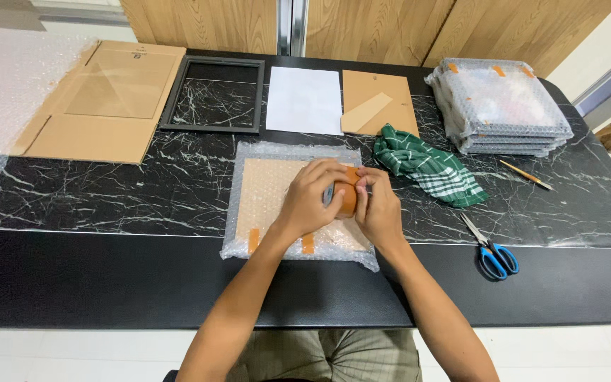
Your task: The person wraps a cardboard backing in bubble wrap, secures the wrapping with tape using scissors, and places a green cloth into a plastic sleeve.
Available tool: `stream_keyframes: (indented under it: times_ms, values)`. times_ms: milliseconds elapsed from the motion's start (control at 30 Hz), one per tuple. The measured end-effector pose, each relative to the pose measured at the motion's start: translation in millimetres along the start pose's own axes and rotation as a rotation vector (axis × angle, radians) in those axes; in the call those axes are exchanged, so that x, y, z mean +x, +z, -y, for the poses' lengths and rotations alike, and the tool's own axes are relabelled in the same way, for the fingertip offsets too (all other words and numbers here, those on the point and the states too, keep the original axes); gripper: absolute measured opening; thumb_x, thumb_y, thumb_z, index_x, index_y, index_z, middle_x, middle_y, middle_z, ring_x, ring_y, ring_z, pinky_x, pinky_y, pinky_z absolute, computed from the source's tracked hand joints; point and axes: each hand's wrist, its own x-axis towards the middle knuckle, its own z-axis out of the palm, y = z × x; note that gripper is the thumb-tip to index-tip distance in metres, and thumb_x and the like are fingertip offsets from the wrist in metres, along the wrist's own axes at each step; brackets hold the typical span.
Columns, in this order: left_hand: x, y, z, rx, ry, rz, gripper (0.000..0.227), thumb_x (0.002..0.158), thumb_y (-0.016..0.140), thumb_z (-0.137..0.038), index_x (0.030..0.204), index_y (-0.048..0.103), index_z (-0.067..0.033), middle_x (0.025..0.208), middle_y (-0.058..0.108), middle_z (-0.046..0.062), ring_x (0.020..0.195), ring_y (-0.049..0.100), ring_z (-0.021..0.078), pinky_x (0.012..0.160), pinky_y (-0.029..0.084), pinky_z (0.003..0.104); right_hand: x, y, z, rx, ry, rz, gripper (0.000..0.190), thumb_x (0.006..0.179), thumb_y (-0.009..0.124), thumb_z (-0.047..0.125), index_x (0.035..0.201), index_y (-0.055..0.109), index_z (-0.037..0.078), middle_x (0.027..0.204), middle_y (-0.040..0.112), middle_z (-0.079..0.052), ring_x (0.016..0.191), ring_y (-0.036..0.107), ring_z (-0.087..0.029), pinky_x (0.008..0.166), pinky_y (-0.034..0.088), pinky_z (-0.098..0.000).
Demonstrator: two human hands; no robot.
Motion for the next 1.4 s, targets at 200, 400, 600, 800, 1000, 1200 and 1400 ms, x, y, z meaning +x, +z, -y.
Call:
stream_keyframes:
  times_ms: [200,400,600,800,1000,1200,1400]
  values:
    - [8,7,-5,0.004,-0.063,-0.062,0.004,0.084,0.072,-0.015,0.087,0.069,-0.0165,0.099,0.071,0.001,0.101,0.069,0.0269,0.088,0.054,0.04,1,-4,6,-0.035,-0.063,-0.02,0.009,0.109,0.054,0.013,0.102,0.058,0.007,0.115,0.069,-0.008,0.109,0.073,-0.033,0.086,0.059,-0.039]
    - [7,12,-5,0.216,0.08,-0.002,0.014,0.1,0.053,-0.02,0.089,0.059,-0.0138,0.096,0.062,0.004,0.101,0.063,0.0274,0.096,0.048,0.043,5,-12,12,0.072,-0.072,-0.077,0.012,0.107,0.059,0.015,0.111,0.061,0.004,0.114,0.071,-0.011,0.109,0.074,-0.035,0.087,0.06,-0.0391]
    - [16,47,-37,0.27,0.239,-0.056,0.018,0.102,0.048,-0.018,0.09,0.055,-0.0067,0.089,0.052,0.014,0.091,0.059,0.0388,0.092,0.049,0.05,6,-61,6,0.177,0.024,-0.109,0.009,0.098,0.071,0.013,0.102,0.077,0.007,0.108,0.076,-0.008,0.107,0.075,-0.033,0.09,0.058,-0.041]
    - [38,123,-84,0.267,0.375,-0.116,0.022,0.104,0.044,-0.015,0.088,0.054,-0.0047,0.086,0.05,0.012,0.087,0.061,0.0374,0.097,0.05,0.049,-33,-122,-33,-0.047,0.05,-0.162,0.006,0.099,0.069,0.003,0.099,0.074,0.006,0.1,0.075,-0.011,0.1,0.075,-0.036,0.085,0.058,-0.0427]
    - [26,200,-65,0.128,0.385,-0.017,0.023,0.105,0.05,-0.026,0.095,0.057,-0.0061,0.087,0.052,0.013,0.09,0.062,0.0386,0.084,0.054,0.049,-74,-128,-60,-0.249,0.222,-0.262,0.005,0.102,0.067,0.009,0.103,0.072,0.009,0.094,0.075,-0.012,0.09,0.074,-0.037,0.077,0.057,-0.044]
    - [36,165,-70,-0.019,0.349,0.139,0.019,0.104,0.056,-0.022,0.095,0.063,-0.0077,0.088,0.059,0.008,0.089,0.067,0.0327,0.078,0.057,0.041,-76,-122,-64,-0.343,0.235,-0.207,0.006,0.102,0.065,0.013,0.104,0.07,0.013,0.094,0.075,-0.007,0.087,0.075,-0.033,0.073,0.057,-0.0424]
    - [28,184,-65,0.178,0.465,0.012,0.023,0.108,0.043,-0.021,0.099,0.06,-0.0092,0.088,0.052,0.007,0.084,0.063,0.03,0.072,0.055,0.038,-89,-98,-76,-0.45,0.316,-0.305,0.015,0.109,0.055,0.027,0.106,0.067,0.018,0.091,0.075,-0.002,0.082,0.075,-0.029,0.071,0.058,-0.0386]
